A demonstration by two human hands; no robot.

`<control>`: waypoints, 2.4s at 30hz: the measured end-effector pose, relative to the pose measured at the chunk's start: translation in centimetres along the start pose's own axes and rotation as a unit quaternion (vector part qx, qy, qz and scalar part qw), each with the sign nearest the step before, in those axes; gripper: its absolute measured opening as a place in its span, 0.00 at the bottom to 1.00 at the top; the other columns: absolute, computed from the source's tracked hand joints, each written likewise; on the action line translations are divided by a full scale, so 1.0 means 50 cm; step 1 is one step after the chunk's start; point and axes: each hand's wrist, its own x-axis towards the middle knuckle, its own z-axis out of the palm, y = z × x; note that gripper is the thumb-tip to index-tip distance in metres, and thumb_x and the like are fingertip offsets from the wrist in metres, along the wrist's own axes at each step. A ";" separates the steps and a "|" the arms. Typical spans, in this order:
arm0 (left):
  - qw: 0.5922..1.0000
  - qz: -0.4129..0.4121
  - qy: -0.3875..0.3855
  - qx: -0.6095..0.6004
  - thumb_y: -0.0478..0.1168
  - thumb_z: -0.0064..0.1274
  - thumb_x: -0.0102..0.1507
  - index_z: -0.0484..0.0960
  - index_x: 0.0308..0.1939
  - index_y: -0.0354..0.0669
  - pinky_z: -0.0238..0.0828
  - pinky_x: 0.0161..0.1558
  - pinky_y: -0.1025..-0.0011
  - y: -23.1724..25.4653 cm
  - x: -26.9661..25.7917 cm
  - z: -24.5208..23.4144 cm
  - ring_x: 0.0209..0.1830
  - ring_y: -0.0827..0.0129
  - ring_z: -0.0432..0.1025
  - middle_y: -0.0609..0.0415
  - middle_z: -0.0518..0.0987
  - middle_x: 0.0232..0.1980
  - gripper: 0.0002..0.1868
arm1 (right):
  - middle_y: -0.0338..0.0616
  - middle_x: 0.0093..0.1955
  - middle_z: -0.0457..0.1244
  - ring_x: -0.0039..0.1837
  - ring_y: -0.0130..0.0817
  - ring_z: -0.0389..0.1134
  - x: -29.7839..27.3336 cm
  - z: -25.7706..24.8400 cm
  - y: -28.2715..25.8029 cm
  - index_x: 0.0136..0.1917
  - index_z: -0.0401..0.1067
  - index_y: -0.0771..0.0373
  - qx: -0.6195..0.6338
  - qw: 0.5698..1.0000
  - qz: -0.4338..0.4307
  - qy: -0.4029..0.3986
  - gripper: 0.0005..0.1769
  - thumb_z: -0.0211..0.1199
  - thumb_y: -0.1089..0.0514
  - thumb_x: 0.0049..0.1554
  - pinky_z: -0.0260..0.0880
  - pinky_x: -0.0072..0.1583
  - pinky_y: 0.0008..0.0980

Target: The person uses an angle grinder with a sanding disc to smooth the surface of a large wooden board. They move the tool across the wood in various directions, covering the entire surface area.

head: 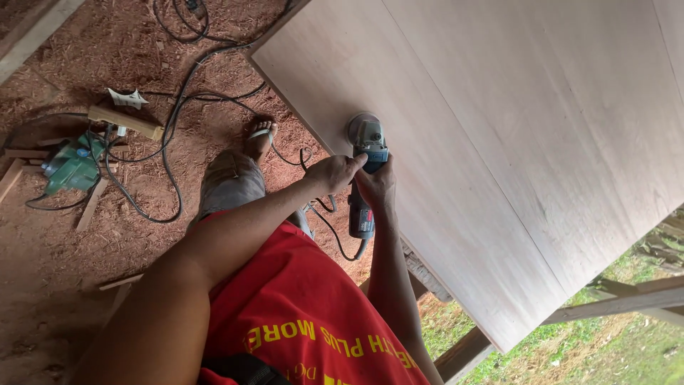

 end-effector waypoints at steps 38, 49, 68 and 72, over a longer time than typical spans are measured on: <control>0.985 -0.052 0.125 -0.104 0.75 0.22 0.68 0.81 0.35 0.42 0.71 0.35 0.62 -0.071 0.062 -0.377 0.30 0.66 0.75 0.53 0.78 0.29 0.44 | 0.49 0.42 0.72 0.41 0.35 0.77 0.222 0.201 -0.310 0.70 0.55 0.65 0.017 0.986 -0.109 -0.125 0.42 0.69 0.45 0.51 0.82 0.44 0.34; 0.998 -0.038 0.040 0.007 0.76 0.20 0.68 0.82 0.33 0.39 0.70 0.34 0.60 -0.006 0.138 -0.310 0.27 0.63 0.73 0.52 0.74 0.25 0.48 | 0.52 0.41 0.70 0.36 0.37 0.76 0.193 0.096 -0.272 0.67 0.56 0.67 0.081 0.996 0.006 -0.048 0.38 0.69 0.48 0.52 0.80 0.35 0.38; 0.993 -0.011 -0.092 0.068 0.77 0.21 0.65 0.84 0.43 0.40 0.72 0.46 0.65 0.098 0.118 -0.018 0.35 0.65 0.77 0.53 0.82 0.33 0.48 | 0.51 0.42 0.70 0.38 0.38 0.75 0.066 -0.078 0.010 0.66 0.59 0.62 0.099 0.993 0.055 0.041 0.36 0.70 0.45 0.52 0.79 0.39 0.38; 0.990 -0.004 -0.125 0.066 0.78 0.21 0.65 0.83 0.45 0.39 0.74 0.46 0.66 0.102 0.124 0.057 0.35 0.67 0.77 0.53 0.82 0.34 0.49 | 0.51 0.44 0.70 0.41 0.38 0.75 0.037 -0.111 0.090 0.67 0.59 0.63 0.084 0.994 0.035 0.054 0.38 0.71 0.45 0.53 0.80 0.41 0.38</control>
